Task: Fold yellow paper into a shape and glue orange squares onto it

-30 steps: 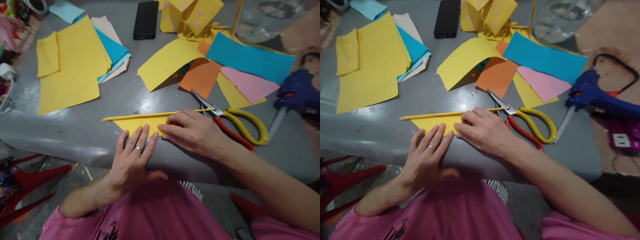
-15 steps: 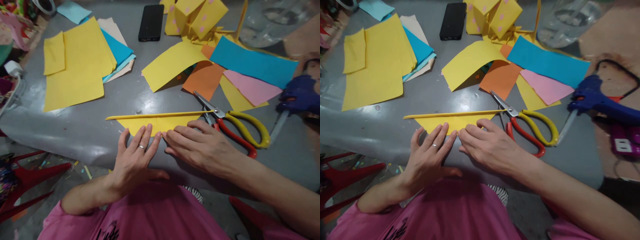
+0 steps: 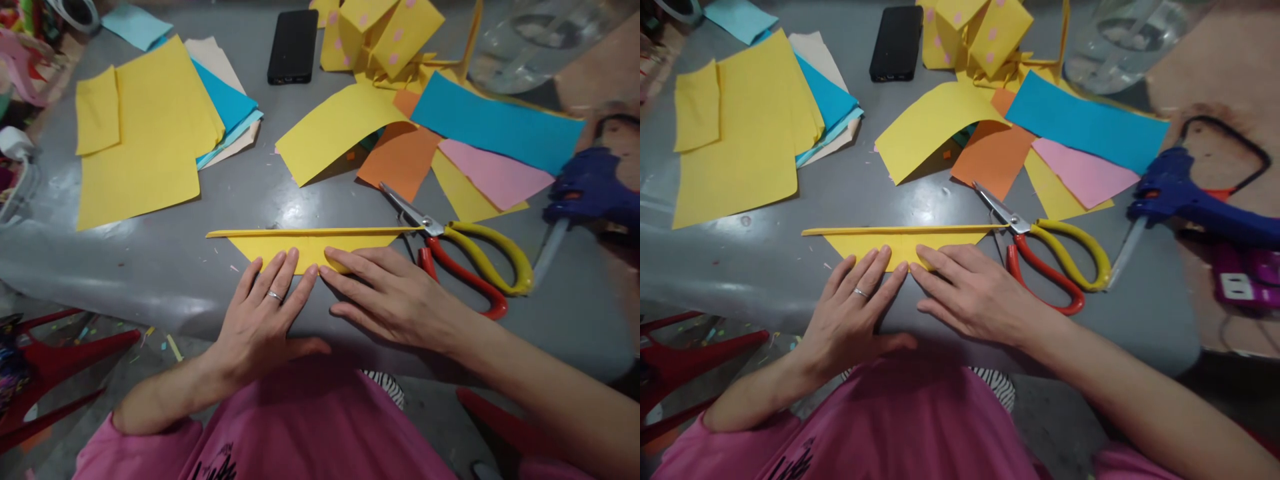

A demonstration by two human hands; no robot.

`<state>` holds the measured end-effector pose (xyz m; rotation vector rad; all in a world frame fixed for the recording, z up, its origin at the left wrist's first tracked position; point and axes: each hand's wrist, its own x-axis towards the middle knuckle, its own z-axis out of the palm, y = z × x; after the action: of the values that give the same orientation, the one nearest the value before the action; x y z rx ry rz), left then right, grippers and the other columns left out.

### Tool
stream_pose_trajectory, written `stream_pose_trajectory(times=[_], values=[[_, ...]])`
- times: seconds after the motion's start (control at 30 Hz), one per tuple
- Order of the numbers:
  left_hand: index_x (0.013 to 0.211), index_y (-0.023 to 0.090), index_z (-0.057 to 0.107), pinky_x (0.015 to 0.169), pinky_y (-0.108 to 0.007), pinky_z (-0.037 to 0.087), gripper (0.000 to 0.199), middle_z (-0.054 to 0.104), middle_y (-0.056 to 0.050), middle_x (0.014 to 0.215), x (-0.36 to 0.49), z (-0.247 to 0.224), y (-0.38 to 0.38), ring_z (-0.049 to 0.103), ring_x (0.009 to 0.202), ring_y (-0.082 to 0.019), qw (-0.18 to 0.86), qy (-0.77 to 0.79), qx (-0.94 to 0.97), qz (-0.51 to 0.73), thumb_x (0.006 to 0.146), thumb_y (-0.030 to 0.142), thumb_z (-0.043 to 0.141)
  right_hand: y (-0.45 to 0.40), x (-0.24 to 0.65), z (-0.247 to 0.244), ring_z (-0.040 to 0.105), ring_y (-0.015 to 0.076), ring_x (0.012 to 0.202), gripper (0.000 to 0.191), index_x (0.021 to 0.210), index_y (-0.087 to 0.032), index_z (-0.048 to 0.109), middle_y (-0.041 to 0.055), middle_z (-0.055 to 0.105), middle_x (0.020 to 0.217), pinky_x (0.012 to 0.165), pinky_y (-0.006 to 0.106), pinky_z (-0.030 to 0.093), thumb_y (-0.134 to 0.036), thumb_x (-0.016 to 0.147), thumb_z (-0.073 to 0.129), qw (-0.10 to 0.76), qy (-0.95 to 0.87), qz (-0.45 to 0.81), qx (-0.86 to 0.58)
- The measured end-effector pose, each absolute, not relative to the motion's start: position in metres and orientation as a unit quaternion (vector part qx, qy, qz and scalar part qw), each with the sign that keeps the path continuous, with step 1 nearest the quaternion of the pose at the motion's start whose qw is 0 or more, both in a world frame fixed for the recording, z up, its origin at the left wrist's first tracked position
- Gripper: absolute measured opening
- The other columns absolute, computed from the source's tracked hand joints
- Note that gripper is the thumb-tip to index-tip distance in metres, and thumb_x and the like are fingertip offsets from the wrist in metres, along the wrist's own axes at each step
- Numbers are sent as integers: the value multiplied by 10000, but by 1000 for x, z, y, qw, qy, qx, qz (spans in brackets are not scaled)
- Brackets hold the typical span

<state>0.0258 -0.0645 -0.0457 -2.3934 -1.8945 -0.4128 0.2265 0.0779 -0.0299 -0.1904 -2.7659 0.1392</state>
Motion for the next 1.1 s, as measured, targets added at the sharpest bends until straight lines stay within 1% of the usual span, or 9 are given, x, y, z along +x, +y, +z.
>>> stream_pose_trajectory(times=[0.13,0.27,0.43,0.53,0.63,0.8,0.9,1.0,1.1], values=[[1443,74,524,1195,-487,332,866,523,-255,1492,24,-44,-61,486,1403,-358,33,-594,-793,-133,870,723,538,79,227,-32,658,273,1078,414,1274,-78,660,173,696,1292,932,432,572,-368,1000,552,176,-980,64,-71],[1424,66,536,1170,-486,380,870,542,-257,1471,22,-44,-58,504,1384,-358,41,-585,-798,-140,863,732,539,79,227,-33,662,280,1095,424,1274,-62,658,178,703,1282,932,445,581,-368,1003,546,181,-979,68,-66],[1416,66,551,1176,-486,371,888,564,-238,1458,24,-46,-58,528,1361,-359,51,-591,-792,-142,854,753,529,80,227,-33,670,272,1104,414,1285,-84,660,171,702,1297,936,439,577,-366,999,559,178,-979,75,-70],[1410,61,561,1184,-468,356,891,568,-232,1459,26,-46,-58,530,1366,-348,59,-590,-793,-140,857,758,519,80,225,-31,683,277,1083,414,1272,-70,668,163,712,1288,923,429,572,-361,993,575,179,-980,65,-64],[1414,82,565,1205,-483,311,862,575,-209,1460,26,-45,-58,545,1355,-335,64,-596,-789,-135,871,749,506,77,224,-27,693,279,1089,403,1270,-87,672,135,715,1299,919,437,550,-367,995,578,171,-982,40,-70],[1420,109,564,1245,-538,193,844,586,-187,1456,26,-43,-58,569,1333,-327,73,-602,-783,-140,883,754,479,74,238,-18,660,282,1192,398,1259,-133,676,89,720,1299,994,486,477,-415,1000,569,147,-984,-20,-99],[1423,104,556,1251,-554,157,830,578,-187,1463,26,-42,-59,563,1340,-324,67,-603,-783,-134,893,738,484,74,252,-13,669,300,1166,398,1210,-145,698,98,739,1264,988,498,469,-452,977,595,149,-982,-36,-112],[1448,104,527,1257,-566,114,860,556,-186,1486,26,-42,-60,546,1357,-321,67,-602,-786,-125,889,755,462,71,257,-9,673,315,1141,425,1190,-162,707,128,736,1259,983,494,458,-501,953,611,152,-979,-42,-131],[1459,114,513,1264,-566,49,880,546,-176,1499,26,-45,-60,531,1370,-310,72,-601,-785,-129,885,777,427,64,247,-11,655,329,1151,508,1259,-107,673,179,720,1264,967,487,471,-501,941,625,164,-977,-14,-133]])
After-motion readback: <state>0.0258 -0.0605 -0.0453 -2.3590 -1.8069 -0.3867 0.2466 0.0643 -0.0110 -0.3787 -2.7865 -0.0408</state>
